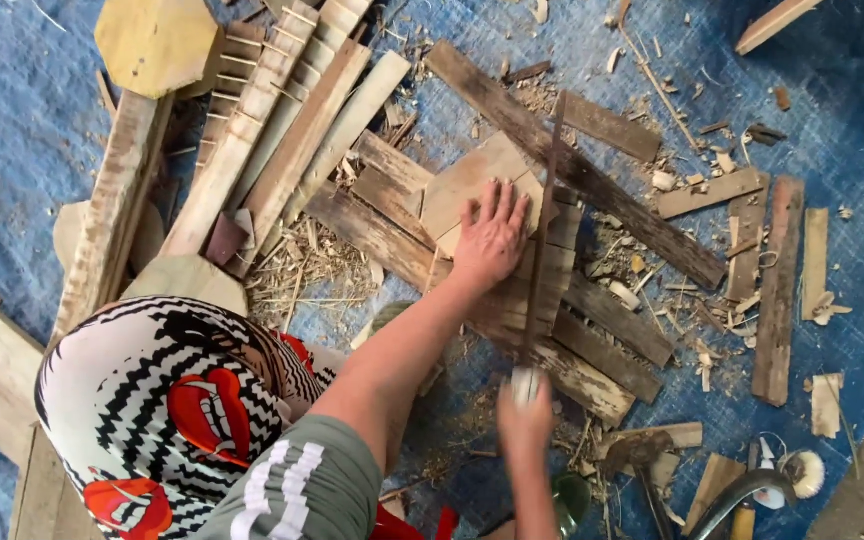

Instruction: The person saws a piece of wood and then uses a curved blade to shave and shape a wooden component.

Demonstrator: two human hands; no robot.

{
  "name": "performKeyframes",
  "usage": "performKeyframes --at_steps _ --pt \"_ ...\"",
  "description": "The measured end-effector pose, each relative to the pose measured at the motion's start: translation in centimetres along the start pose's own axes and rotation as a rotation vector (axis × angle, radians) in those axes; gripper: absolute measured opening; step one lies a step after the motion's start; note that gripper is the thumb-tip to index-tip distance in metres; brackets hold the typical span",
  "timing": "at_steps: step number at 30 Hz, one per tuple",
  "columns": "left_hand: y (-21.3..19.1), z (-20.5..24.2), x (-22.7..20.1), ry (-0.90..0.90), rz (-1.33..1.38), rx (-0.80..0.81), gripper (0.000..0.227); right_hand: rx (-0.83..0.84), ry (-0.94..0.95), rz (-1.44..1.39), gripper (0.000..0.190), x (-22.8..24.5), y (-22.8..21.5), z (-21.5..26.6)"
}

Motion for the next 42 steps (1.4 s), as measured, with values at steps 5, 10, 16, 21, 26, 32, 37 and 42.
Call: performKeyframes --at_steps 5,10,16,21,26,32,37,42 --pt "0.1 0.9 0.0 0.021 -0.043 -0.199 0.056 -0.009 -0.2 -0.116 0.041 10.7 -1.0 -9.3" --pt "-0.1 1.1 -0.6 -0.013 -0.062 -0.285 0.057 0.276 -0.103 -0.932 0.011 9.4 -0.8 -11.3" --pt "-0.3 0.3 -0.3 -0.04 -0.024 -0.094 0.06 -0.02 -0.203 -0.26 0.044 9.0 -0.9 -8.6" --pt "0.4 0.1 -0.3 -0.105 -0.054 -0.059 0.057 -0.011 -0.043 -0.039 0.07 -2.0 1.3 -1.9" --pt "0.4 0.4 -0.2 -0.059 -0.053 -0.053 0.057 -0.04 -0.035 -0.045 0.047 -9.2 1.6 5.5" --pt "0.1 0.8 -0.1 0.008 -0.019 -0.02 0.057 -0.024 -0.095 0.005 0.05 -2.1 0.5 -1.7" --pt "-0.7 0.8 0.0 -0.036 -0.083 0.072 0.056 -0.037 -0.092 0.098 0.07 7.9 0.4 -11.2" --pt "-0.9 1.1 -0.4 -0.053 -0.101 0.028 0.056 0.137 -0.014 -0.924 0.028 7.6 -0.2 -11.5"
Point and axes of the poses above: each hand's wrist, its own z-axis away from the middle knuckle, its own y-axis out of the palm, x = y × z, the point moved 4 cm from there along -z, towards the middle knuckle, and after that the axes turned 5 degrees about -y, right-handed, at the moved point
